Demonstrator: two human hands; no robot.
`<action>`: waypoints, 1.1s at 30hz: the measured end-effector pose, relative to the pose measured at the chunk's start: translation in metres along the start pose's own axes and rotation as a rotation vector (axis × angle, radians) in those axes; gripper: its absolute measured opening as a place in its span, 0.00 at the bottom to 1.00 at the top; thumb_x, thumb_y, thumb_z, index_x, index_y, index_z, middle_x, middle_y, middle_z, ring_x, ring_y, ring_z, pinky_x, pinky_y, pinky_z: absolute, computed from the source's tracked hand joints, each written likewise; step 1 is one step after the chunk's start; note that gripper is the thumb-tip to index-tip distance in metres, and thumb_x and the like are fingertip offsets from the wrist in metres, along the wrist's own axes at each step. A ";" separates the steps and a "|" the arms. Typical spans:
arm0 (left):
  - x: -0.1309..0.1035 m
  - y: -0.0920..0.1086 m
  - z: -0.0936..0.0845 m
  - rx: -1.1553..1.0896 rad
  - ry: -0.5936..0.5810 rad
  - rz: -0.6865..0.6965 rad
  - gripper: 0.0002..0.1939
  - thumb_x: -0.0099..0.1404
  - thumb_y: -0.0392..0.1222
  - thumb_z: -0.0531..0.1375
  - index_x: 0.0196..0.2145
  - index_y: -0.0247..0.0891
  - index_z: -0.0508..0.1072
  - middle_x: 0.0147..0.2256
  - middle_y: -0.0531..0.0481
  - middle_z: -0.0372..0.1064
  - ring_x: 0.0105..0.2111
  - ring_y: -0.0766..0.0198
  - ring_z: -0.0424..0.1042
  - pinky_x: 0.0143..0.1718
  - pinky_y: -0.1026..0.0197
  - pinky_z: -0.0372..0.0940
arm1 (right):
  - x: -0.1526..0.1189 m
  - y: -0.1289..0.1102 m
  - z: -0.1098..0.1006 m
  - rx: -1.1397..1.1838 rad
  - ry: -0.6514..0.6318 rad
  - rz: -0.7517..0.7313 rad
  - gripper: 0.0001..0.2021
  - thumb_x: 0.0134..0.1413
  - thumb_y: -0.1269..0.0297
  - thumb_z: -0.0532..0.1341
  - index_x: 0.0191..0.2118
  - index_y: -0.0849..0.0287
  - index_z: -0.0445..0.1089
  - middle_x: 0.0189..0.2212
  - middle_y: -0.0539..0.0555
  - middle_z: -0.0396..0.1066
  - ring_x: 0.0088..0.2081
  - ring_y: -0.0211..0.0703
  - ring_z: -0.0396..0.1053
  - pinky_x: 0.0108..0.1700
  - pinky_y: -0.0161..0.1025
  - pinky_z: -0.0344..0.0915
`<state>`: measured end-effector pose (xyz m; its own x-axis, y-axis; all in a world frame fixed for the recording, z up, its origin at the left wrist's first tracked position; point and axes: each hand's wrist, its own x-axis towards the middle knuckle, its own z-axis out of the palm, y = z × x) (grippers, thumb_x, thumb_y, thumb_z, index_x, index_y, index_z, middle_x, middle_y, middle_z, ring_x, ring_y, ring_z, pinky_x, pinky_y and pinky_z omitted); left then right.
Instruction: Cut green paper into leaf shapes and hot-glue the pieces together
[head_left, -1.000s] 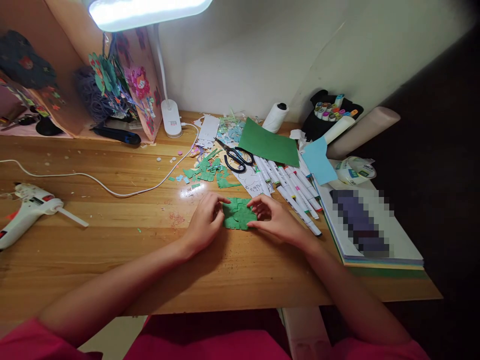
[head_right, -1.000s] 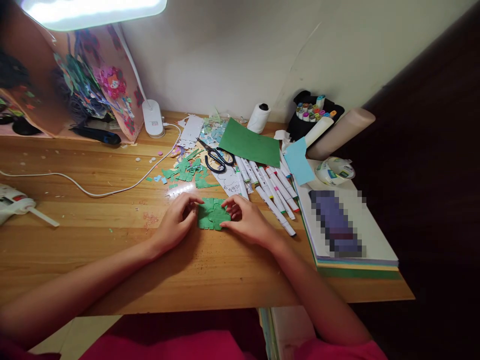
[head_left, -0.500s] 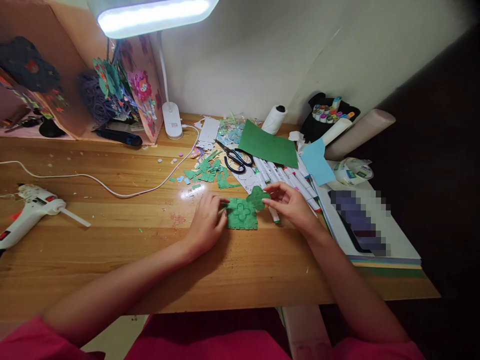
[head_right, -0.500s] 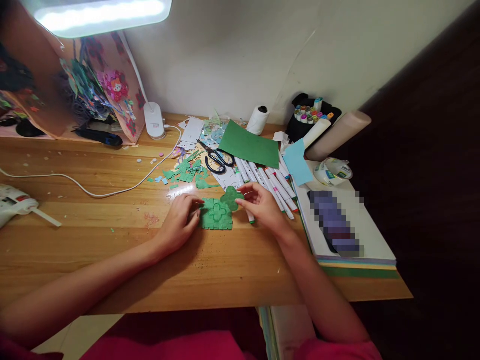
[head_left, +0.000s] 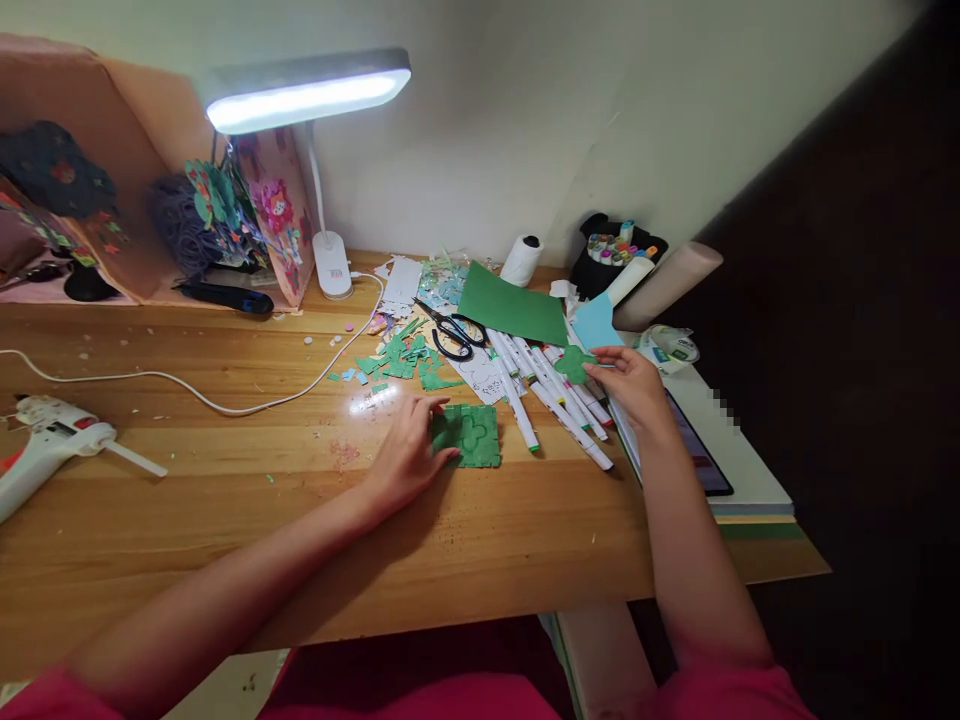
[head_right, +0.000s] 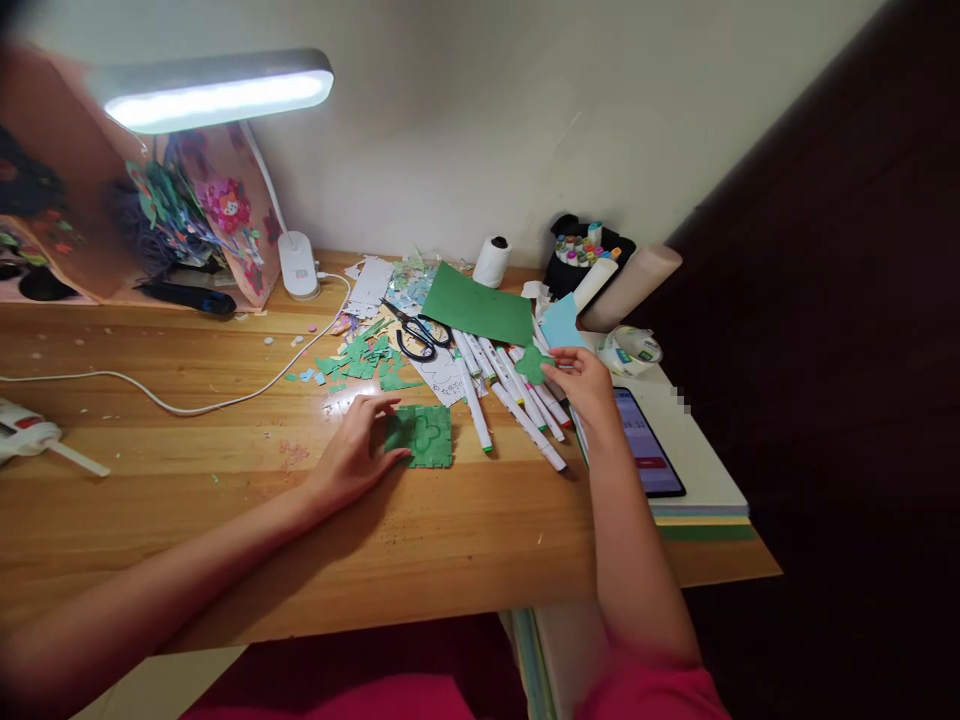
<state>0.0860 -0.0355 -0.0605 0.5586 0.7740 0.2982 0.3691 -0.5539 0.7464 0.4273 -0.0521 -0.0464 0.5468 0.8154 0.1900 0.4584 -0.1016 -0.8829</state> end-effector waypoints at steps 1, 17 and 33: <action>0.000 -0.001 0.000 -0.051 0.014 -0.002 0.28 0.55 0.34 0.64 0.51 0.41 0.59 0.44 0.45 0.59 0.44 0.58 0.63 0.47 0.53 0.62 | 0.001 0.003 0.000 -0.029 0.015 -0.005 0.13 0.35 0.61 0.66 0.31 0.57 0.67 0.30 0.54 0.71 0.34 0.47 0.71 0.38 0.47 0.70; 0.013 -0.001 -0.029 -0.684 0.100 -0.472 0.16 0.54 0.51 0.63 0.32 0.35 0.74 0.29 0.49 0.71 0.30 0.63 0.69 0.29 0.64 0.62 | -0.025 -0.035 0.040 -0.315 -0.143 -0.372 0.10 0.57 0.64 0.51 0.36 0.60 0.68 0.35 0.58 0.74 0.38 0.46 0.72 0.42 0.42 0.67; -0.003 -0.022 -0.065 -0.883 0.088 -0.654 0.23 0.44 0.49 0.70 0.35 0.35 0.71 0.30 0.49 0.74 0.27 0.64 0.73 0.30 0.65 0.65 | 0.015 -0.108 0.177 -0.503 -0.439 -0.162 0.15 0.37 0.74 0.63 0.36 0.64 0.66 0.36 0.63 0.71 0.41 0.57 0.67 0.42 0.44 0.61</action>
<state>0.0279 -0.0061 -0.0388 0.3809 0.8765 -0.2944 -0.1061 0.3577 0.9278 0.2619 0.0724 -0.0239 0.1579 0.9873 0.0180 0.8382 -0.1244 -0.5310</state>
